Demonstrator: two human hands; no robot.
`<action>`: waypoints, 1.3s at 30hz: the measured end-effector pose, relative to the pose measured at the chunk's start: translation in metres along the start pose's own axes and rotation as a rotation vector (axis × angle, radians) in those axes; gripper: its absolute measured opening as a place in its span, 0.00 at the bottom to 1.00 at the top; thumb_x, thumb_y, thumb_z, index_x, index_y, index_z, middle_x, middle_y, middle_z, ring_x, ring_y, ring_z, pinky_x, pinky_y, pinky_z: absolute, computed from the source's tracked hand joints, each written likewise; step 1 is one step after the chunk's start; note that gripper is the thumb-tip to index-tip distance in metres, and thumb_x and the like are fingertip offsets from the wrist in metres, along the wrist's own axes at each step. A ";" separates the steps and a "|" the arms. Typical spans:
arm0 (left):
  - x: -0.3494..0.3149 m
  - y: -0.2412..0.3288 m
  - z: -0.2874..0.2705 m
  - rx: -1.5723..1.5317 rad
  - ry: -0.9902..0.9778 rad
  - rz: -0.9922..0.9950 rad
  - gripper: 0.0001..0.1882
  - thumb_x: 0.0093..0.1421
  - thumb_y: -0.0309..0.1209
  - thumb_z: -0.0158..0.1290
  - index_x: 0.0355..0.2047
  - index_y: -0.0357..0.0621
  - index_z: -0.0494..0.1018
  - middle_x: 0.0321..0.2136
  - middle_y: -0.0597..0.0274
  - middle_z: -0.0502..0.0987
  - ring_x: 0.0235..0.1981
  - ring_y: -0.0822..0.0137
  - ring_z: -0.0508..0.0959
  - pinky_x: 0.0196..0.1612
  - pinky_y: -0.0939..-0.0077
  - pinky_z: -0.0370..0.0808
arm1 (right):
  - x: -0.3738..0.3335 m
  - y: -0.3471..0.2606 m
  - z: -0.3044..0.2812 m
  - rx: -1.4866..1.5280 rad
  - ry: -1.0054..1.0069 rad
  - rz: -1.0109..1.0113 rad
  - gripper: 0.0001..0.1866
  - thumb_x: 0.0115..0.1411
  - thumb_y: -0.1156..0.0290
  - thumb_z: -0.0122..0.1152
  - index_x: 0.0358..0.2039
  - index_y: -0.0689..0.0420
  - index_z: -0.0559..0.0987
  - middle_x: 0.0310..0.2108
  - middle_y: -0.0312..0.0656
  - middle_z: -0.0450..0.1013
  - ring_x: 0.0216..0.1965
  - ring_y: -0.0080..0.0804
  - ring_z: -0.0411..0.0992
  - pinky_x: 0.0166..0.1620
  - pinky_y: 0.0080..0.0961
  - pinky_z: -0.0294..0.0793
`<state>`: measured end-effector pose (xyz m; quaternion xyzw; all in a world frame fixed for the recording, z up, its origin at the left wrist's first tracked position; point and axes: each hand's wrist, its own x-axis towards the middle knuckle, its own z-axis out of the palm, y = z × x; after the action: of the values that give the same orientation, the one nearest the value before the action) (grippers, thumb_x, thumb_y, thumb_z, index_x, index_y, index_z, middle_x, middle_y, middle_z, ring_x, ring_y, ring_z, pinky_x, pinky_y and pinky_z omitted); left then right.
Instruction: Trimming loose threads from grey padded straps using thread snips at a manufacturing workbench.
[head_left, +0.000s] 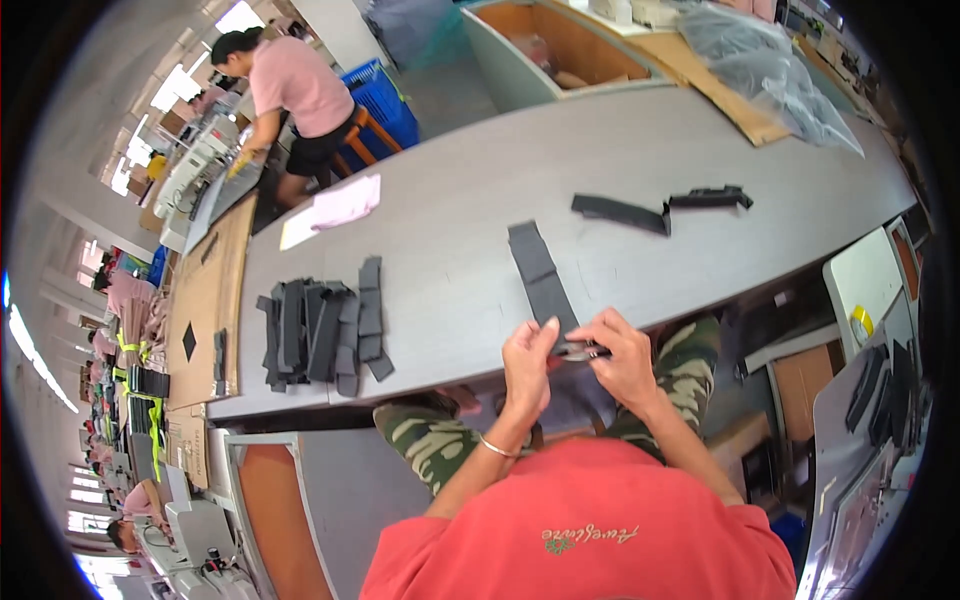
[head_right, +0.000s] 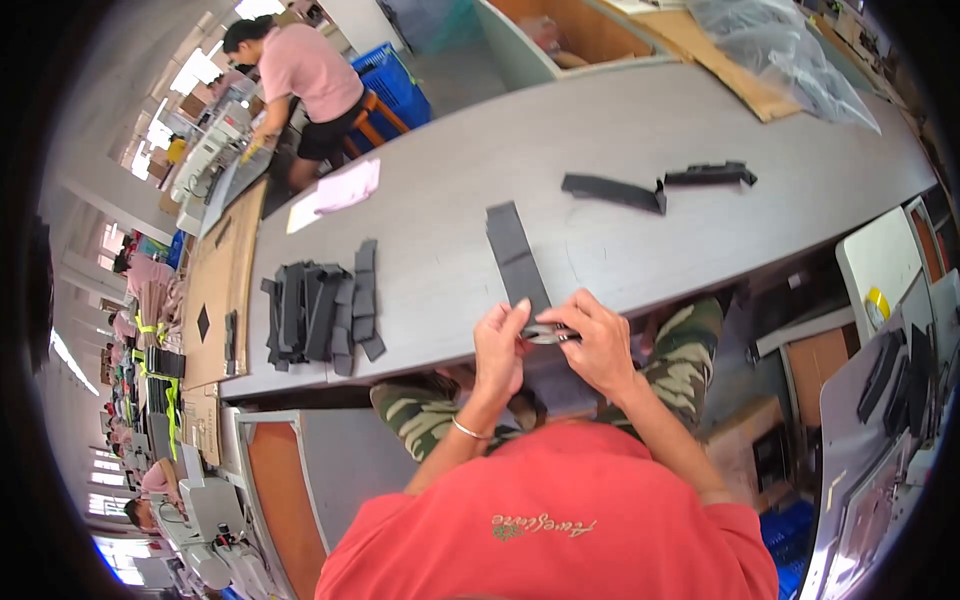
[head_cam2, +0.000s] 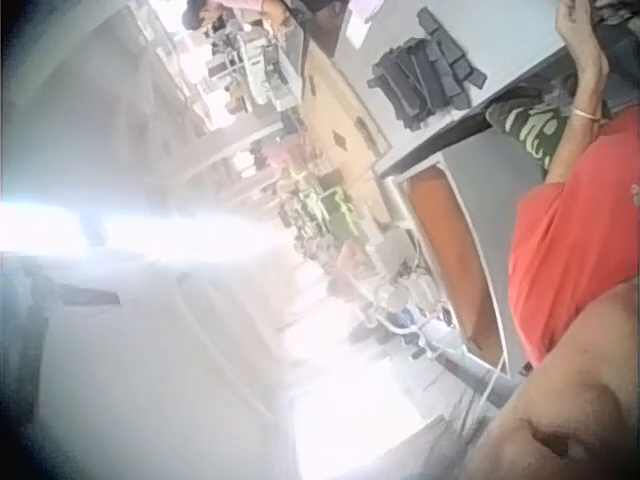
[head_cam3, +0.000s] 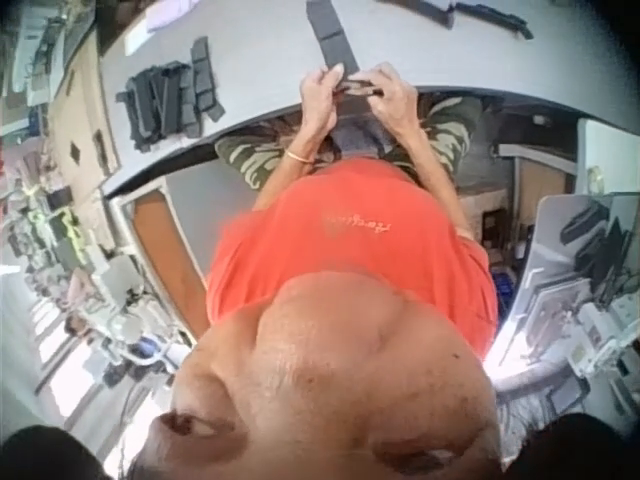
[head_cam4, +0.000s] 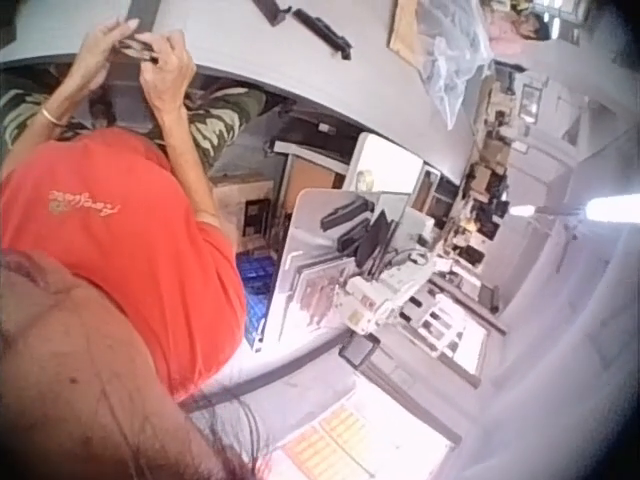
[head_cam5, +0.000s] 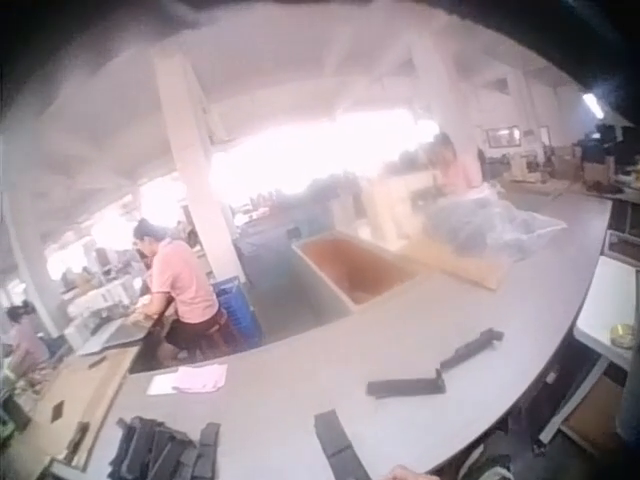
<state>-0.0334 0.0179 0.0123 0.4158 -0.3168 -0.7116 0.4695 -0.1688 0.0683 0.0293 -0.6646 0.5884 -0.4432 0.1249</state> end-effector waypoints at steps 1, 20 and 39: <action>-0.006 0.007 0.001 0.002 0.002 -0.038 0.11 0.61 0.31 0.55 0.24 0.48 0.65 0.20 0.76 0.64 0.21 0.85 0.64 0.21 0.87 0.64 | -0.001 -0.003 0.001 0.101 0.015 0.031 0.17 0.42 0.82 0.61 0.34 0.51 0.80 0.28 0.38 0.69 0.27 0.38 0.71 0.29 0.30 0.71; -0.014 0.047 0.012 0.515 -0.596 0.223 0.16 0.63 0.26 0.45 0.52 0.37 0.62 0.41 0.55 0.74 0.41 0.67 0.76 0.44 0.74 0.74 | 0.014 -0.006 -0.021 0.668 0.088 0.246 0.04 0.56 0.76 0.61 0.33 0.62 0.78 0.24 0.38 0.75 0.27 0.18 0.69 0.31 0.20 0.68; -0.008 0.026 0.000 0.548 -0.551 -0.091 0.08 0.64 0.26 0.46 0.42 0.36 0.68 0.26 0.57 0.77 0.23 0.69 0.78 0.27 0.78 0.75 | 0.008 0.011 -0.004 0.247 0.102 0.103 0.07 0.50 0.70 0.65 0.31 0.53 0.82 0.26 0.37 0.74 0.26 0.35 0.73 0.29 0.27 0.70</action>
<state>-0.0214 0.0157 0.0364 0.3326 -0.5903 -0.7059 0.2063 -0.1802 0.0596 0.0274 -0.5897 0.5683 -0.5385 0.1985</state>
